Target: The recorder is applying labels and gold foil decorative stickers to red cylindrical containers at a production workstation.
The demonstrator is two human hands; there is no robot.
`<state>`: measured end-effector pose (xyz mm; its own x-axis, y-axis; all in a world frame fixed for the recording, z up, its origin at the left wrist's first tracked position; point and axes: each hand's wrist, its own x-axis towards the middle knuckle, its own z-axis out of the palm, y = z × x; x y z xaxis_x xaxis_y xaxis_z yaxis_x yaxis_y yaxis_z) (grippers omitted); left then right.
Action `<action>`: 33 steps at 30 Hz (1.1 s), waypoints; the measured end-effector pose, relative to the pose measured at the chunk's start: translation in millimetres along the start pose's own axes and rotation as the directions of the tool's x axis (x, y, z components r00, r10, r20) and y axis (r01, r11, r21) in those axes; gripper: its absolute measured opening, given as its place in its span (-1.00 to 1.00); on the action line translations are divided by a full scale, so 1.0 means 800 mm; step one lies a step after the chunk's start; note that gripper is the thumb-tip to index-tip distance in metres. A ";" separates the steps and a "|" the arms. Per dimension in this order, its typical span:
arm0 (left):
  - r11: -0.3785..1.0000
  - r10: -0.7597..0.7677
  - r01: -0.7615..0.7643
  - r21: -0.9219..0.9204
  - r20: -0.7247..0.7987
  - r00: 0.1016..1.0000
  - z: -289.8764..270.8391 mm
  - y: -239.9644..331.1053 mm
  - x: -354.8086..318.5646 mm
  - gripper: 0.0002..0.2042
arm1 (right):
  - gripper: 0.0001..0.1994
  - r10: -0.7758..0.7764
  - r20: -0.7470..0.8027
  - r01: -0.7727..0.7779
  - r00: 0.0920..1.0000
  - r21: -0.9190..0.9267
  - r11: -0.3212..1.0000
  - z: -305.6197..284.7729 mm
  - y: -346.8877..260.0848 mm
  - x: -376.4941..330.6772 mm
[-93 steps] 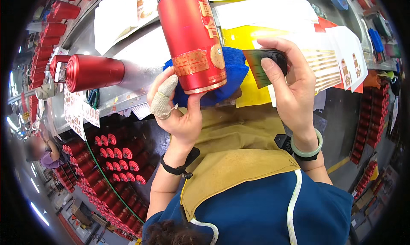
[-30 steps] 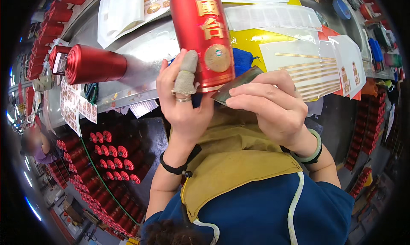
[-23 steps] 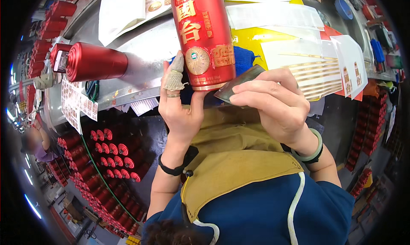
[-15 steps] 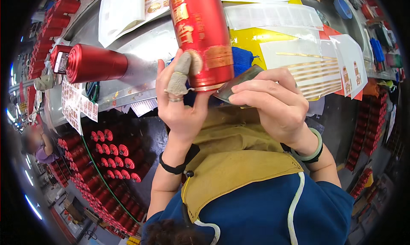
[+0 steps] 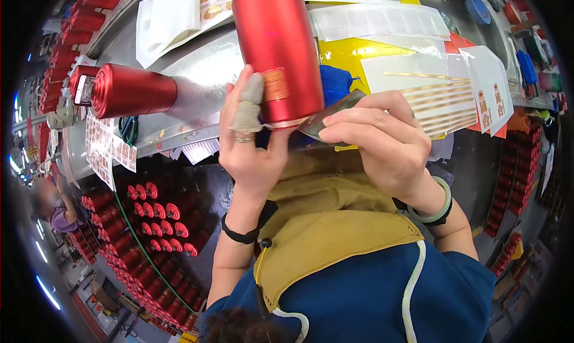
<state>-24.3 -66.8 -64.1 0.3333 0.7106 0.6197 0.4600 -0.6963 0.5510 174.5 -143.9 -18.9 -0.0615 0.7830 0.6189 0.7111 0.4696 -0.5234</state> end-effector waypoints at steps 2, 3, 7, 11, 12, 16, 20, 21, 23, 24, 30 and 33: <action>0.990 -0.123 0.124 -0.067 0.017 0.992 -0.003 -0.003 -0.007 -0.36 | -0.73 -0.009 -0.012 0.009 1.000 -0.002 1.000 0.000 0.002 -0.001; 0.961 -0.238 0.242 -0.134 0.048 0.970 -0.004 -0.002 -0.009 -0.35 | -0.73 -0.001 -0.013 0.001 1.000 -0.001 1.000 0.000 0.002 -0.001; 0.998 -0.062 0.063 0.026 -0.020 0.998 -0.001 0.013 -0.004 -0.31 | -0.73 -0.015 0.011 0.016 1.000 -0.031 0.999 -0.001 0.000 -0.002; 0.991 0.118 -0.121 0.063 0.046 0.992 0.008 0.008 0.011 -0.30 | -0.75 0.008 0.001 -0.008 1.000 -0.051 0.999 -0.003 -0.001 0.000; 0.987 0.119 -0.123 0.099 0.047 0.992 0.005 0.007 0.009 -0.34 | -0.75 0.011 -0.002 -0.011 1.000 -0.053 0.999 -0.003 -0.001 0.000; 0.993 -0.044 0.041 -0.112 -0.024 0.999 0.002 -0.003 0.001 -0.37 | -0.74 -0.026 0.016 0.027 1.000 -0.027 0.999 -0.002 0.001 0.001; 0.994 -0.095 0.096 -0.051 0.009 0.995 -0.002 0.001 -0.003 -0.33 | -0.72 -0.070 0.018 0.070 0.997 -0.017 0.997 0.001 0.002 -0.001; 1.000 -0.031 0.031 0.001 -0.007 0.999 -0.002 0.005 -0.002 -0.33 | -0.72 -0.047 0.026 0.047 0.999 -0.018 0.999 0.001 0.002 -0.002; 0.998 0.033 -0.032 0.052 -0.016 0.999 -0.001 0.008 0.003 -0.32 | -0.75 -0.054 0.021 0.054 0.998 -0.027 0.998 -0.001 0.001 -0.002; 0.998 0.044 -0.044 0.036 0.002 0.999 0.000 0.007 0.007 -0.31 | -0.77 -0.044 0.064 0.047 0.997 -0.049 0.998 -0.003 0.001 -0.003; 0.999 0.023 -0.024 -0.027 -0.023 0.999 0.004 0.006 0.012 -0.31 | -0.73 -0.039 0.012 0.038 0.999 0.018 0.999 -0.009 -0.003 0.002; 1.000 0.011 -0.010 0.011 -0.007 1.000 0.002 0.001 0.007 -0.32 | -0.72 0.009 0.057 -0.008 0.998 -0.017 1.000 -0.003 -0.002 0.006</action>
<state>-20.5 -62.9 -60.9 0.3320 0.7024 0.6296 0.4654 -0.7025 0.5384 174.5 -141.8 -13.6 -0.0951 0.8093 0.5796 0.7233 0.4563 -0.5183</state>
